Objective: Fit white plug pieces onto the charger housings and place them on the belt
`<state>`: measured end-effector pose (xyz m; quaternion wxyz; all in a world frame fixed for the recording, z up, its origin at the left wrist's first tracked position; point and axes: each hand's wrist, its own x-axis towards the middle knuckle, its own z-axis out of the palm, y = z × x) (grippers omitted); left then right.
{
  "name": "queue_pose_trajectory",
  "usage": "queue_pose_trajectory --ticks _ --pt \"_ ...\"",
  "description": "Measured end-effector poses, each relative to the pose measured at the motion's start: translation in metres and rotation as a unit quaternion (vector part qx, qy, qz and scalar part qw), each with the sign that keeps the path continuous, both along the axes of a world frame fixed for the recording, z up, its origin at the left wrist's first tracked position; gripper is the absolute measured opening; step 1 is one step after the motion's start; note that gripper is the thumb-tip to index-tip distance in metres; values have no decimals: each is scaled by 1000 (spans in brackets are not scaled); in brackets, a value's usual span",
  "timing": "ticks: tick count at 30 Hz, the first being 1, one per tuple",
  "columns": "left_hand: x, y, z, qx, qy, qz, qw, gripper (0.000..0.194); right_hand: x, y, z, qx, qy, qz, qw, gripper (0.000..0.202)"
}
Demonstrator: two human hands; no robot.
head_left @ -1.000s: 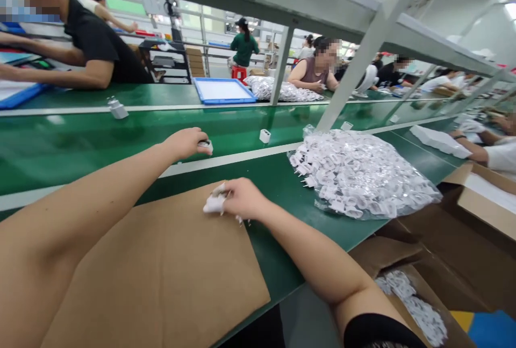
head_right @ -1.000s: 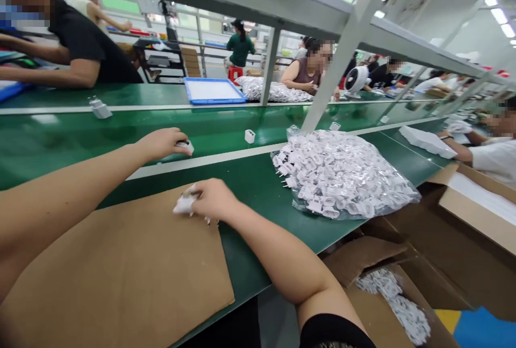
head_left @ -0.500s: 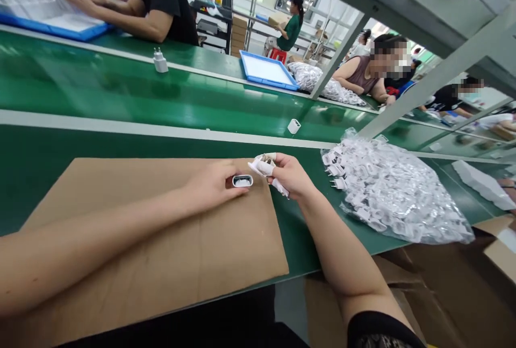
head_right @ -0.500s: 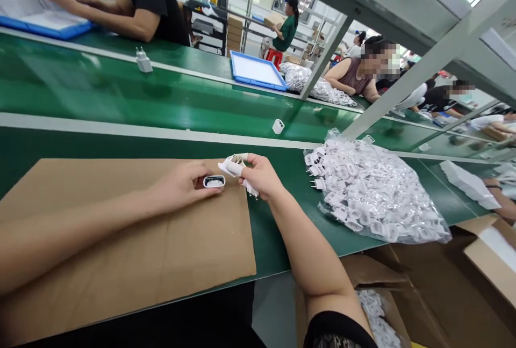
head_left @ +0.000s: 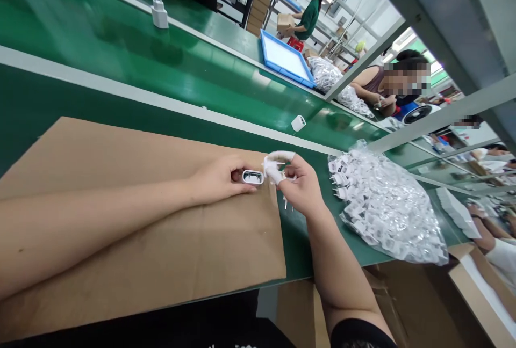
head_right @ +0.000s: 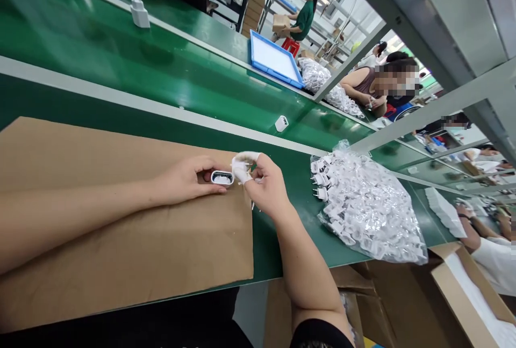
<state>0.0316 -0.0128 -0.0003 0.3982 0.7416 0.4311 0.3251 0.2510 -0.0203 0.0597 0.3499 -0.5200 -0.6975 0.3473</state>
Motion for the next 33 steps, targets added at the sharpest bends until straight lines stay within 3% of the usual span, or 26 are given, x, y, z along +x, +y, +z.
queue_pose_trajectory --ticks 3,6,8,16,22,25,29,33 --pt "1 1 -2 -4 2 8 1000 38 0 -6 3 96 -79 -6 992 36" --pt "2 1 0 -8 -7 -5 1000 35 -4 -8 4 164 -124 52 977 11" --pt "2 1 1 -2 -6 -14 1000 33 -8 -9 1 191 -146 83 967 6" --pt "2 2 -3 12 -1 -11 1000 34 -15 -13 -9 241 -210 41 947 20" --pt "2 3 -3 22 2 -7 1000 35 -15 -14 -10 234 -237 72 940 21" --pt "2 2 -4 32 9 -6 999 36 -17 -16 -11 246 -304 67 918 25" --pt "3 -3 -5 93 27 1 995 35 -21 -20 -8 281 -376 60 881 25" --pt "3 -8 -10 220 100 7 970 40 -23 -21 -6 282 -396 59 872 20"
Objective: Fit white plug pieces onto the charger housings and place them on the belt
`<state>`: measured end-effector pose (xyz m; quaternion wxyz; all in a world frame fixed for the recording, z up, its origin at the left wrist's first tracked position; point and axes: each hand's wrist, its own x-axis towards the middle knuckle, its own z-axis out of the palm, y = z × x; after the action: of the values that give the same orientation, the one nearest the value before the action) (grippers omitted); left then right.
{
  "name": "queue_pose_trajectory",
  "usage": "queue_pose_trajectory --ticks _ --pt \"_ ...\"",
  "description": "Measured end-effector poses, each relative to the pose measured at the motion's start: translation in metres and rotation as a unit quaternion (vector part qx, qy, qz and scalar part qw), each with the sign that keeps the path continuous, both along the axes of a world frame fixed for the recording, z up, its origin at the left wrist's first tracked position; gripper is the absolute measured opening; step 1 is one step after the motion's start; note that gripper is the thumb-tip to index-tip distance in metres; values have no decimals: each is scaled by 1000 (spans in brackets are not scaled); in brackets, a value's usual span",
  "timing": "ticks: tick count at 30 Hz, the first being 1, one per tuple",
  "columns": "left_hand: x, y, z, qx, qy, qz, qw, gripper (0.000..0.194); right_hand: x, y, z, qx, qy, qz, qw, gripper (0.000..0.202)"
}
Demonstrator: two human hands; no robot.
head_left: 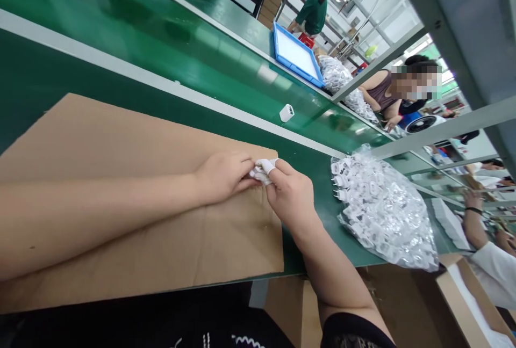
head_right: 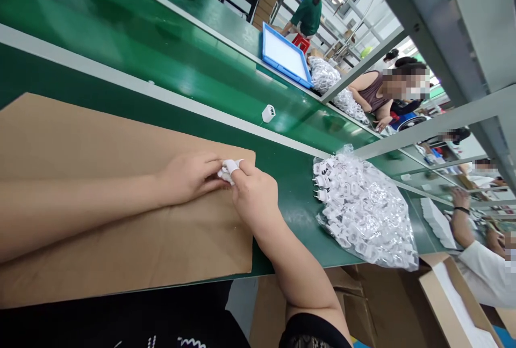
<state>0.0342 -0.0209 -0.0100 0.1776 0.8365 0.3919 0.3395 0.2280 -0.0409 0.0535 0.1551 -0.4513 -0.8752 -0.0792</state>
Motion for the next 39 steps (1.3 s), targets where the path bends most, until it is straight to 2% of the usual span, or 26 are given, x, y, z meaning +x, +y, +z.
queue_pose_trajectory --ticks 5,8,11,14,17,20,23,25,26,27,29,32,33,34,35,36,37,39 --pt "-1 1 -5 98 109 23 989 60 -2 2 -6 -33 47 -24 998 17" --pt "-2 2 -3 121 148 22 981 65 -3 2 -11 -59 72 -51 994 18" --pt "-2 1 0 120 154 29 980 64 -3 1 -13 -78 102 -52 990 21" --pt "-3 -2 1 82 117 36 989 58 -2 4 -13 -115 152 -37 981 35" --pt "-5 -3 1 9 52 15 998 45 -2 7 -14 -144 182 -29 972 51" --pt "-6 -2 3 -83 1 -10 997 36 -3 8 -16 -150 204 -30 967 46" --pt "-7 2 10 -182 -41 -34 982 37 -5 7 -17 -204 265 -50 941 47" --pt "-9 7 15 -234 -76 -56 968 40 -7 9 -17 -272 341 -67 897 54" --pt "-10 12 18 -251 -93 -55 962 43 -7 11 -16 -315 395 -73 860 59" --pt "-12 18 21 -261 -108 -40 959 47 -7 13 -15 -358 456 -78 811 61" --pt "-17 35 27 -258 -113 26 959 57 -4 20 -9 -428 582 -98 685 54" --pt "-28 75 35 -237 -82 148 957 62 5 35 0 -465 736 -143 470 21" --pt "-33 91 36 -230 -67 188 953 59 9 41 3 -471 764 -154 414 12" --pt "-37 108 38 -220 -52 227 947 57 12 46 4 -476 780 -158 374 6" --pt "-41 125 39 -206 -37 264 942 54 15 50 5 -480 789 -156 352 3" --pt "-46 141 40 -188 -19 299 935 52 16 53 4 -483 790 -152 344 3" --pt "-49 156 41 -171 1 329 929 50 17 55 1 -483 788 -146 353 8" --pt "-56 180 43 -142 38 368 918 47 14 55 -7 -476 770 -128 406 27"
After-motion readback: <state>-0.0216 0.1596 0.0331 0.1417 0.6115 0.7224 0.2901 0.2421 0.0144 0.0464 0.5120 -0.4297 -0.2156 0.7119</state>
